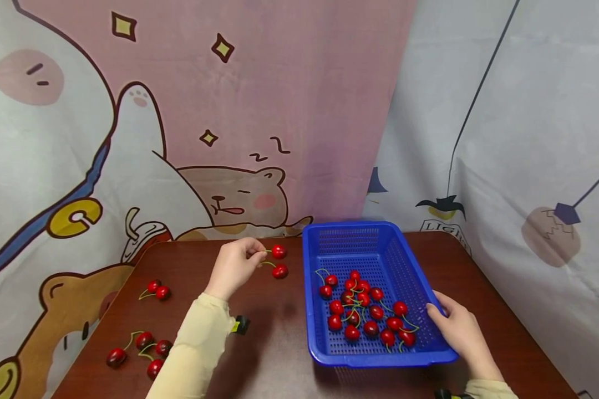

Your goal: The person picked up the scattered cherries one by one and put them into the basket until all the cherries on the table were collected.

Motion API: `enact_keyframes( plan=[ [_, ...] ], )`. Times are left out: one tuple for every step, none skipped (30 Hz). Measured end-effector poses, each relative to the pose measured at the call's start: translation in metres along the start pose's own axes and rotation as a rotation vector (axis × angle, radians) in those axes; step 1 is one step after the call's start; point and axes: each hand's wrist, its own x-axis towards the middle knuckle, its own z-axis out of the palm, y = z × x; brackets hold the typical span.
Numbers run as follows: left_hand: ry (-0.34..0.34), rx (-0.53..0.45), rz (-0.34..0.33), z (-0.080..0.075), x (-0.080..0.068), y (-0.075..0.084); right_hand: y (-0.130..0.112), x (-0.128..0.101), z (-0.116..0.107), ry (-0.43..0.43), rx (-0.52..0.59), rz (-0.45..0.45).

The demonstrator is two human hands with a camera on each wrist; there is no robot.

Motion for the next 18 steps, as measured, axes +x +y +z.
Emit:
enact_keyframes(
  plan=[
    [0.000, -0.010, 0.015, 0.003, 0.002, 0.005, 0.000, 0.000, 0.000, 0.000, -0.001, 0.001],
    [0.000, -0.018, 0.031, 0.006, 0.005, 0.010, 0.000, 0.000, 0.000, 0.000, 0.001, 0.001],
    [-0.002, -0.026, 0.042, 0.010, 0.007, 0.015, 0.000, 0.000, 0.000, -0.001, 0.004, 0.003],
    [-0.003, -0.030, 0.056, 0.013, 0.009, 0.019, 0.000, 0.000, 0.001, -0.002, 0.007, 0.004],
    [-0.006, -0.039, 0.067, 0.017, 0.011, 0.024, 0.000, -0.001, 0.001, -0.002, 0.010, 0.004],
    [-0.009, -0.048, 0.075, 0.020, 0.013, 0.028, -0.001, -0.001, 0.001, -0.002, 0.011, 0.003],
    [-0.015, -0.060, 0.085, 0.024, 0.015, 0.033, -0.001, -0.001, 0.000, -0.001, 0.012, 0.002],
    [-0.022, -0.071, 0.098, 0.027, 0.017, 0.037, 0.000, -0.001, 0.000, -0.001, 0.012, 0.003],
    [-0.029, -0.082, 0.104, 0.031, 0.019, 0.041, 0.000, -0.001, 0.000, -0.002, 0.013, 0.002],
    [-0.034, -0.086, 0.114, 0.034, 0.020, 0.045, 0.000, -0.002, 0.000, -0.002, 0.012, 0.002],
    [-0.041, -0.096, 0.122, 0.037, 0.022, 0.049, 0.000, -0.002, 0.000, -0.003, 0.013, 0.003],
    [-0.049, -0.101, 0.132, 0.041, 0.024, 0.053, 0.000, -0.001, 0.000, -0.002, 0.011, 0.002],
    [-0.057, -0.102, 0.143, 0.044, 0.026, 0.057, 0.000, -0.001, 0.000, -0.001, 0.009, 0.002],
    [-0.065, -0.100, 0.151, 0.047, 0.027, 0.061, 0.000, -0.001, 0.000, 0.000, 0.009, 0.002],
    [-0.073, -0.096, 0.158, 0.050, 0.028, 0.065, 0.000, -0.001, 0.000, 0.000, 0.008, 0.002],
    [-0.082, -0.090, 0.167, 0.053, 0.030, 0.069, 0.000, -0.001, 0.000, 0.002, 0.005, 0.002],
    [-0.093, -0.089, 0.175, 0.056, 0.031, 0.073, 0.000, -0.001, 0.000, 0.003, 0.004, 0.001],
    [-0.104, -0.082, 0.182, 0.059, 0.032, 0.076, 0.000, -0.001, -0.001, 0.004, 0.002, 0.000]
  ],
)
